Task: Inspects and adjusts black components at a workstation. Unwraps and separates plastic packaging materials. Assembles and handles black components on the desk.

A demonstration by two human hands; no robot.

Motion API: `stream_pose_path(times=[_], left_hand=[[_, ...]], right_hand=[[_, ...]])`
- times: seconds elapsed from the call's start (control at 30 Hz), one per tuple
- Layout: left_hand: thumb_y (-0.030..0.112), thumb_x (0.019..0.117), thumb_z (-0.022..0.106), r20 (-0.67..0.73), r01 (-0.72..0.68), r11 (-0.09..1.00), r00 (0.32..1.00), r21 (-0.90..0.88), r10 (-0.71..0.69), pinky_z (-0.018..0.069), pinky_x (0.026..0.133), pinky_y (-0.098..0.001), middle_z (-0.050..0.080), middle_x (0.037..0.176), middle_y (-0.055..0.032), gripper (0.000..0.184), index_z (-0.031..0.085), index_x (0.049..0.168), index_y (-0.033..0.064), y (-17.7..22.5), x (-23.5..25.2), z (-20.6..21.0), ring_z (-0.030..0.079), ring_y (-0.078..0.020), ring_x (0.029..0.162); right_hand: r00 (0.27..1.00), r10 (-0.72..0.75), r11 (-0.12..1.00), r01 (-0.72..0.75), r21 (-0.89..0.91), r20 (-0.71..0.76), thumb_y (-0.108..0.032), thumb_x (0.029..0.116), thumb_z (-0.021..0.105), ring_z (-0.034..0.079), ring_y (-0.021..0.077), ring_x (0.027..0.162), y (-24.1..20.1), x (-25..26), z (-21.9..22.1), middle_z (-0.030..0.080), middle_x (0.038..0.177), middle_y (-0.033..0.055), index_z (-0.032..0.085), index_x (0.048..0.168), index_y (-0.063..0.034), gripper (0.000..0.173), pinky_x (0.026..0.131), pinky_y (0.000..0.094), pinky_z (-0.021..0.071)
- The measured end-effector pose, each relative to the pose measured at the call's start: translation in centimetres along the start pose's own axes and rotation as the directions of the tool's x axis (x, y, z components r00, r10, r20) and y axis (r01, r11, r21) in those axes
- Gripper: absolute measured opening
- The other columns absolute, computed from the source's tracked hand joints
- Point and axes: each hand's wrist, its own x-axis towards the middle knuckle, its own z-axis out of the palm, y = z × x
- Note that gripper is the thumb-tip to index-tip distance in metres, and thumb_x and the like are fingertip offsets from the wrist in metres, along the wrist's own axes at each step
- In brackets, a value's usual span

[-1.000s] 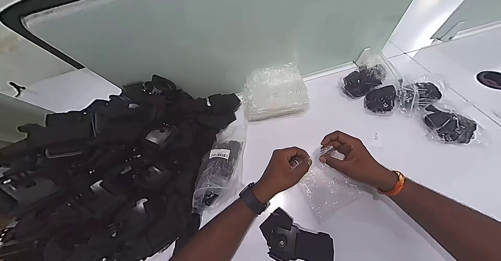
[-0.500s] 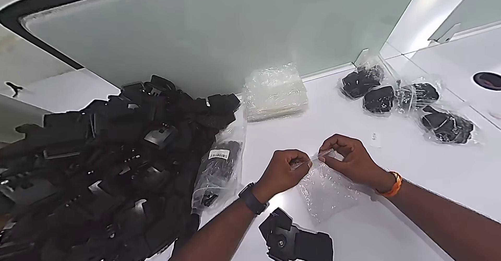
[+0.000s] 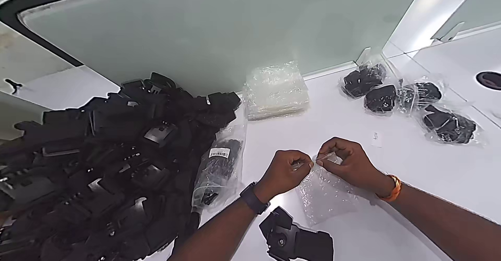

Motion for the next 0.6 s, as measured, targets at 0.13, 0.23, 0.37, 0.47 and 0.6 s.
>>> stream_pose_path(times=[0.13, 0.23, 0.37, 0.47, 0.6], left_hand=[[0.01, 0.0958, 0.065, 0.012, -0.016, 1.0, 1.0, 0.008, 0.016, 0.0572, 0.075, -0.0222, 0.072, 0.084, -0.0058, 0.015, 0.073, 0.093, -0.0017, -0.03, -0.07, 0.0, 0.067, -0.0045, 0.078], [0.01, 0.0956, 0.065, 0.021, -0.03, 1.0, 0.999, 0.005, 0.03, 0.0563, 0.073, -0.0214, 0.072, 0.083, -0.0056, 0.015, 0.073, 0.092, -0.0021, 0.0, -0.1, -0.06, 0.067, -0.0039, 0.077], [0.01, 0.0954, 0.064, 0.023, -0.032, 0.999, 0.999, 0.005, 0.031, 0.0567, 0.075, -0.0217, 0.072, 0.084, -0.0058, 0.015, 0.073, 0.093, -0.0019, 0.0, -0.06, -0.1, 0.067, -0.0044, 0.078], [0.015, 0.0949, 0.068, 0.044, -0.01, 1.0, 0.999, 0.004, 0.009, 0.0532, 0.068, -0.0199, 0.071, 0.084, -0.004, 0.016, 0.074, 0.096, -0.0003, 0.04, 0.02, -0.1, 0.063, -0.0031, 0.073], [0.014, 0.0969, 0.067, 0.064, 0.01, 1.0, 0.998, 0.024, -0.011, 0.0531, 0.068, -0.0197, 0.071, 0.084, -0.0042, 0.016, 0.074, 0.095, -0.0001, -0.04, 0.01, -0.16, 0.063, -0.0028, 0.072]], right_hand=[[1.0, 0.005, 0.999, -0.005, -0.033, -0.004, -0.004, 0.0861, 0.074, 0.069, 0.0033, 0.084, -0.79, -0.18, 0.18, 0.072, 0.089, -0.0047, 0.066, 0.097, -0.0078, 0.014, 0.08, 0.0222, 0.0585], [1.0, -0.019, 0.999, 0.019, -0.046, 0.0, -0.004, 0.0871, 0.073, 0.068, 0.0026, 0.084, -0.94, -0.27, 0.34, 0.071, 0.089, -0.0043, 0.065, 0.097, -0.0068, 0.013, 0.08, 0.0215, 0.0583], [1.0, -0.02, 0.999, 0.02, -0.035, -0.018, -0.005, 0.0877, 0.073, 0.069, 0.0047, 0.085, -0.6, -0.26, 0.36, 0.072, 0.091, -0.003, 0.064, 0.1, -0.0068, 0.015, 0.081, 0.0236, 0.0591], [1.0, -0.003, 1.0, 0.003, 0.002, 0.003, -0.004, 0.0877, 0.074, 0.07, 0.0064, 0.087, -0.31, -0.23, 0.25, 0.072, 0.092, -0.0024, 0.063, 0.102, -0.0071, 0.018, 0.083, 0.0253, 0.0595], [0.999, 0.014, 1.0, -0.014, 0.005, 0.034, -0.003, 0.0889, 0.072, 0.07, 0.0072, 0.09, -0.2, -0.3, 0.42, 0.072, 0.094, -0.001, 0.063, 0.103, -0.0063, 0.017, 0.084, 0.0257, 0.0591]])
